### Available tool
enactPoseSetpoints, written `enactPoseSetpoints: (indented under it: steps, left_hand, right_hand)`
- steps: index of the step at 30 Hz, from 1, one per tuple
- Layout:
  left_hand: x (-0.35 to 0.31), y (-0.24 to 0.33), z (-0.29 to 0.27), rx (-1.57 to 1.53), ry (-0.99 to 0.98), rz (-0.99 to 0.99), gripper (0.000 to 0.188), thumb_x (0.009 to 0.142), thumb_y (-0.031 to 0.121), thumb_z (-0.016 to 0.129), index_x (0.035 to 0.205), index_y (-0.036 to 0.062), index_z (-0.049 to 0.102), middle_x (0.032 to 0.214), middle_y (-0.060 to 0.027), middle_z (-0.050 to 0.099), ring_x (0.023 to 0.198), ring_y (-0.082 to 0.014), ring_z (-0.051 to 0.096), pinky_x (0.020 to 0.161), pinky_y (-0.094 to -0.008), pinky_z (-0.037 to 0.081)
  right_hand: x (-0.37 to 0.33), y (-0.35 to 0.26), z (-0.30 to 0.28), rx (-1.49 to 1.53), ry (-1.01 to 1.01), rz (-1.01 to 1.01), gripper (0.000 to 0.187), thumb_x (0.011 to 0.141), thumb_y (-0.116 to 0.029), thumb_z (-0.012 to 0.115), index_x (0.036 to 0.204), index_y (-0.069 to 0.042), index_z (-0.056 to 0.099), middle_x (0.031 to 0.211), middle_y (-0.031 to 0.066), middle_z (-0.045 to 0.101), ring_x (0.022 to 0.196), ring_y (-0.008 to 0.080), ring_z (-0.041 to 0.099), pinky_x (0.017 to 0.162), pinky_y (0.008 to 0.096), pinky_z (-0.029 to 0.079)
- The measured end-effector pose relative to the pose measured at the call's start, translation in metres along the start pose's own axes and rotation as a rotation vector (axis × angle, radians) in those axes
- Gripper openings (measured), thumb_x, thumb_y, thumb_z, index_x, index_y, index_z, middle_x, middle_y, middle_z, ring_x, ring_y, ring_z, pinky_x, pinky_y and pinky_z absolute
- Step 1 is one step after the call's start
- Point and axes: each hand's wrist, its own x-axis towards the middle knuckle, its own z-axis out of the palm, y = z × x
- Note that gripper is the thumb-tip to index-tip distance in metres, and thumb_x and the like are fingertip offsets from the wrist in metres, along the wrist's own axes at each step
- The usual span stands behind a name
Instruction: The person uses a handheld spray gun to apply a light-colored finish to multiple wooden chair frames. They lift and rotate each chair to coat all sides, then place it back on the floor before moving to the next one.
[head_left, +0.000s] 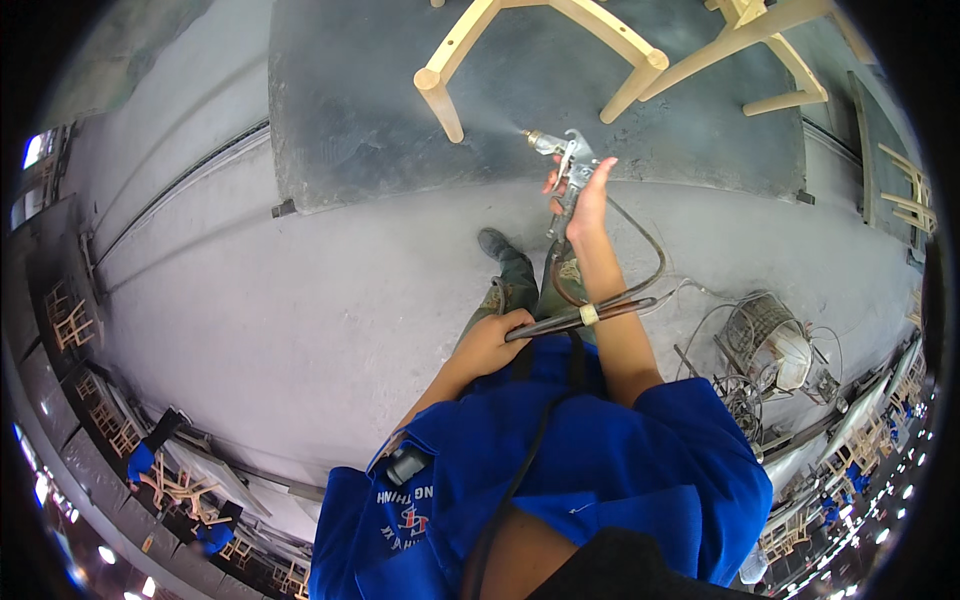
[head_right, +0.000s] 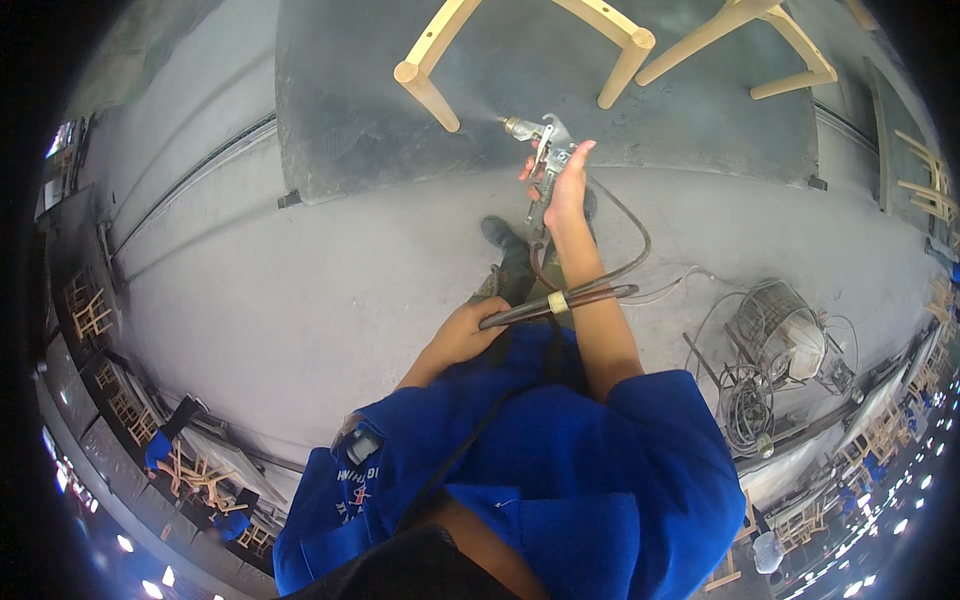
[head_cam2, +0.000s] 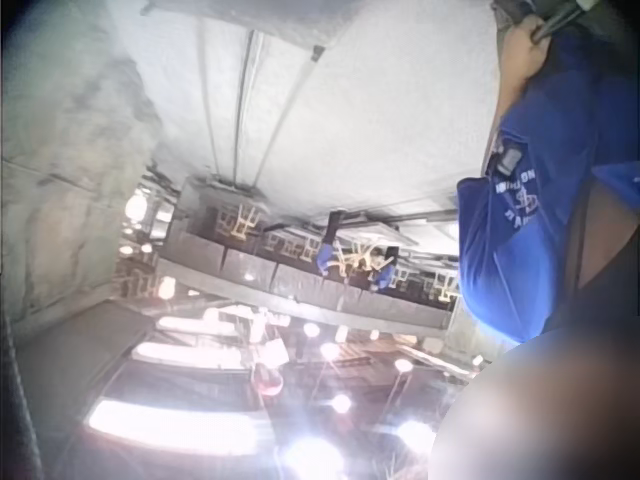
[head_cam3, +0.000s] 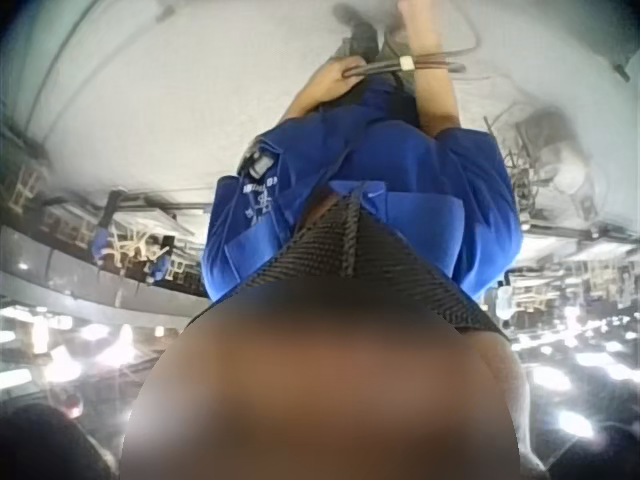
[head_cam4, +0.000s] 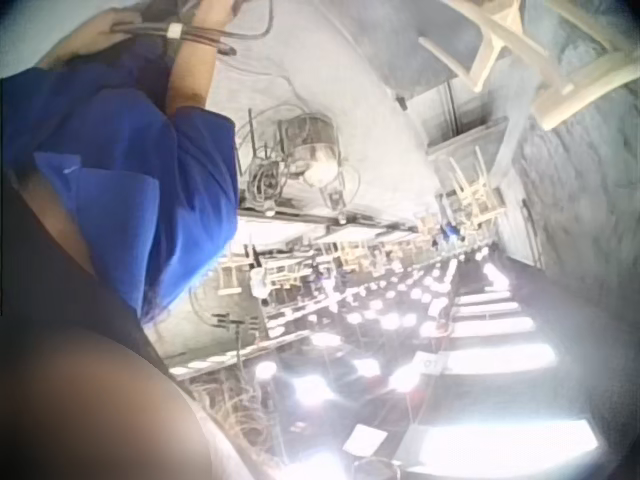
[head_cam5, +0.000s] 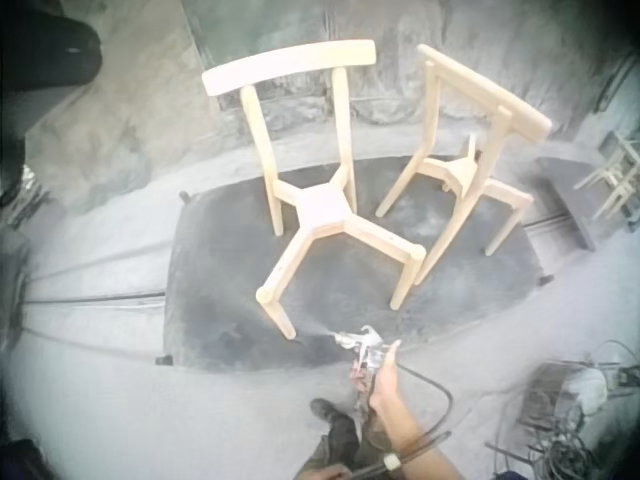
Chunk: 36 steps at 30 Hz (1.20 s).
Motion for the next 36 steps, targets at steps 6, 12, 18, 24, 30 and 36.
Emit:
enactPoseSetpoints:
  steps: [6,12,18,24,30,36]
  left_hand:
    - [0.013,-0.020,-0.015,-0.082,0.101,-0.157,0.021,0.096,0.021,0.065,0.108,0.0037,0.064,0.076,-0.0107,0.061,0.071,-0.0182,0.057,0.070,-0.0348,0.048]
    - [0.036,-0.027,-0.031,-0.174,0.182,-0.225,0.017,0.096,0.020,0.064,0.102,0.0045,0.062,0.080,-0.0183,0.062,0.073,-0.0339,0.060,0.069,-0.0400,0.048]
    - [0.097,-0.015,-0.048,-0.166,0.294,-0.266,0.017,0.094,0.020,0.065,0.100,0.0036,0.062,0.074,-0.0190,0.060,0.067,-0.0304,0.059,0.067,-0.0395,0.048]
    - [0.136,0.009,-0.068,-0.228,0.224,-0.431,0.022,0.096,0.024,0.064,0.102,0.0032,0.063,0.079,-0.0208,0.064,0.075,-0.0352,0.065,0.070,-0.0412,0.049]
    - [0.170,0.017,-0.102,-0.212,0.334,-0.354,0.018,0.097,0.020,0.064,0.102,0.0029,0.064,0.077,-0.0186,0.064,0.071,-0.0304,0.064,0.069,-0.0398,0.049]
    - [0.178,0.021,-0.111,-0.137,0.230,-0.389,0.016,0.094,0.018,0.067,0.104,0.0066,0.063,0.072,-0.0165,0.063,0.066,-0.0314,0.064,0.061,-0.0401,0.046]
  right_hand:
    - [0.073,0.085,-0.028,-0.097,0.281,0.127,0.089,0.093,-0.084,0.022,0.103,-0.005,0.064,0.070,0.0065,0.062,0.060,0.0212,0.064,0.046,0.0305,0.038]
    - [0.128,0.121,-0.030,-0.068,0.518,0.141,0.083,0.092,-0.083,0.032,0.098,-0.005,0.061,0.069,0.0084,0.063,0.055,0.0248,0.065,0.043,0.0336,0.040]
    - [0.215,0.066,0.015,0.239,0.226,0.018,0.094,0.091,-0.086,0.014,0.104,-0.007,0.063,0.072,0.0054,0.060,0.066,0.0201,0.062,0.045,0.0281,0.035]
    - [0.294,0.042,0.050,0.499,-0.067,-0.156,0.099,0.087,-0.089,0.009,0.111,-0.008,0.062,0.073,0.0031,0.059,0.067,0.0167,0.059,0.041,0.0244,0.031]
    - [0.336,0.051,0.062,0.326,0.291,-0.024,0.100,0.089,-0.087,0.008,0.108,-0.005,0.062,0.073,0.0047,0.059,0.066,0.0199,0.060,0.049,0.0276,0.036]
    - [0.315,0.008,0.041,0.359,0.310,-0.141,0.097,0.088,-0.089,0.013,0.109,-0.007,0.061,0.073,0.0029,0.058,0.065,0.0173,0.059,0.044,0.0256,0.034]
